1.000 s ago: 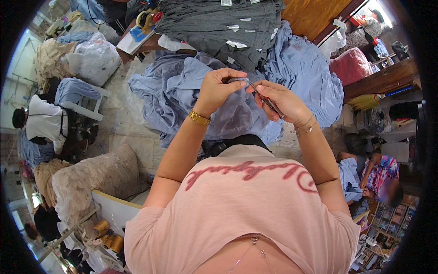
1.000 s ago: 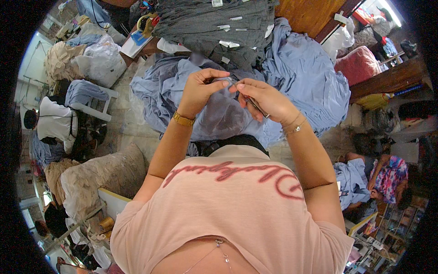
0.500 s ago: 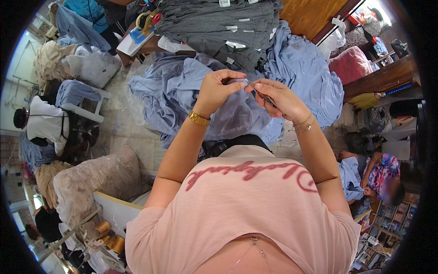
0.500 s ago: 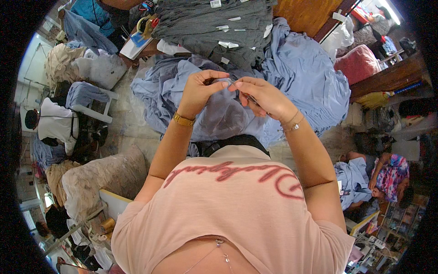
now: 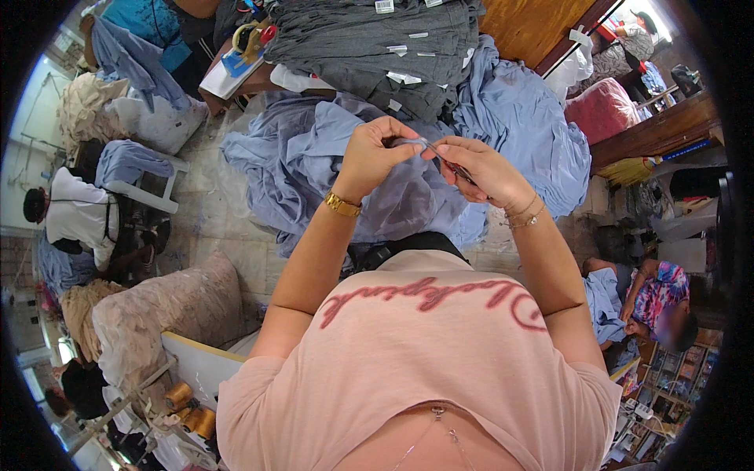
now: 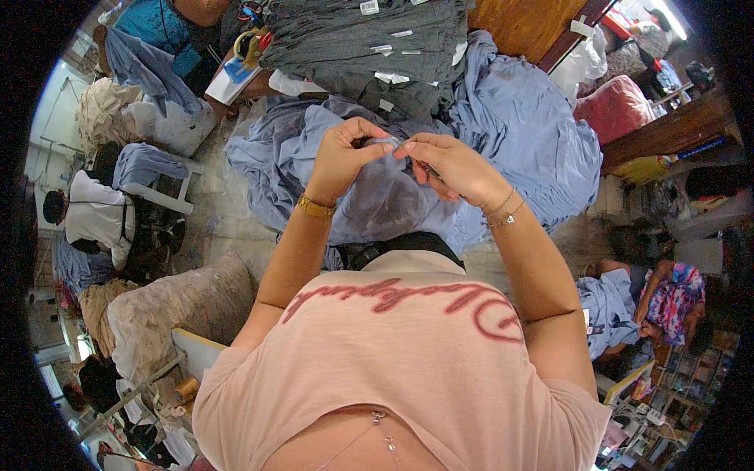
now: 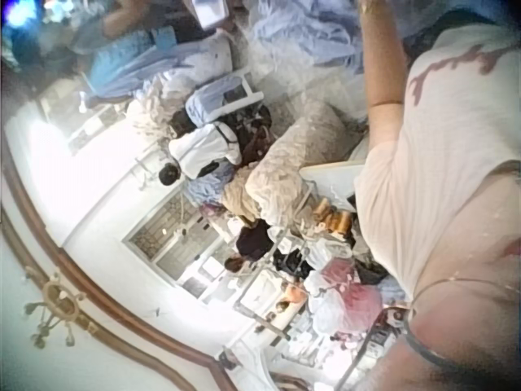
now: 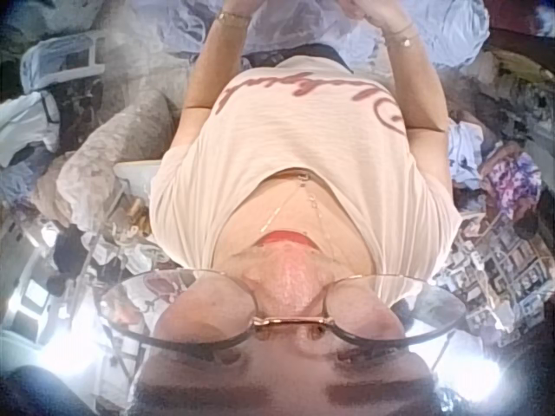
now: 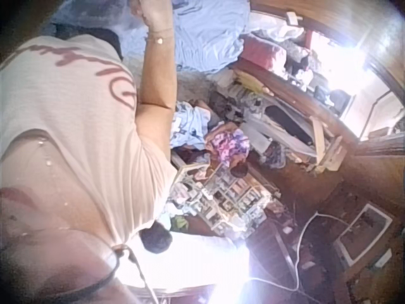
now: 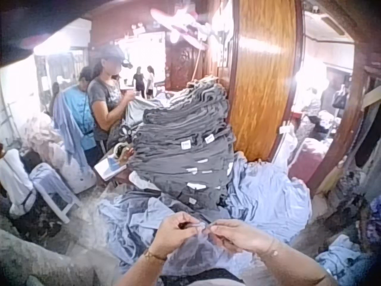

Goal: The person trims loose threads from a shirt using small snips and turns the garment over to check different sections.

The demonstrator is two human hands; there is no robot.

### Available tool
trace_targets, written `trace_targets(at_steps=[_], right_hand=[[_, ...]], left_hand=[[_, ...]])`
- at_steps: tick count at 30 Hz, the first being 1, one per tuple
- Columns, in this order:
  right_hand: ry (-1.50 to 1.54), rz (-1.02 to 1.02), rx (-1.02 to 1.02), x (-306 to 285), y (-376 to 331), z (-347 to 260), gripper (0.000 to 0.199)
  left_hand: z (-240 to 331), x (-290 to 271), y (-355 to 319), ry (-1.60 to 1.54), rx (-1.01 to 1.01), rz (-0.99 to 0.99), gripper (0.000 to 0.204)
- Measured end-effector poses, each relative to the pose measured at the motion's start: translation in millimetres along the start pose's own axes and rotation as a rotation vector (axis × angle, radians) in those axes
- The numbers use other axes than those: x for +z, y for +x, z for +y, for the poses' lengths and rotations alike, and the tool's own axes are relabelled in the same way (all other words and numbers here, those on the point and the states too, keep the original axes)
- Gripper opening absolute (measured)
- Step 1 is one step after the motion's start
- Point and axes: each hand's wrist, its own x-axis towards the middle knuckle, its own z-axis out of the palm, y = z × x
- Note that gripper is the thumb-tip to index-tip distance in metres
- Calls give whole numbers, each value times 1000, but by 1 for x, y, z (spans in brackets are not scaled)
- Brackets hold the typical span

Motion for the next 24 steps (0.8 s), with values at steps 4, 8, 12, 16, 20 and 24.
trace_targets(at_steps=[4,8,12,16,20,24], right_hand=[[-120,59,33,4,-1,-7,27],[-161,89,57,5,1,-7,24],[-177,88,71,4,1,-7,23],[-212,80,76,2,1,-6,23],[-284,105,83,4,-1,-8,22],[-248,94,26,2,-2,1,24]], left_hand=[[-2,-2,0,110,37,-5,12],[-3,-1,1,153,86,15,11],[2,-1,0,217,101,6,11],[5,1,-2,244,99,-18,11],[3,0,-1,239,49,-33,10],[4,1,-1,144,94,-31,11]])
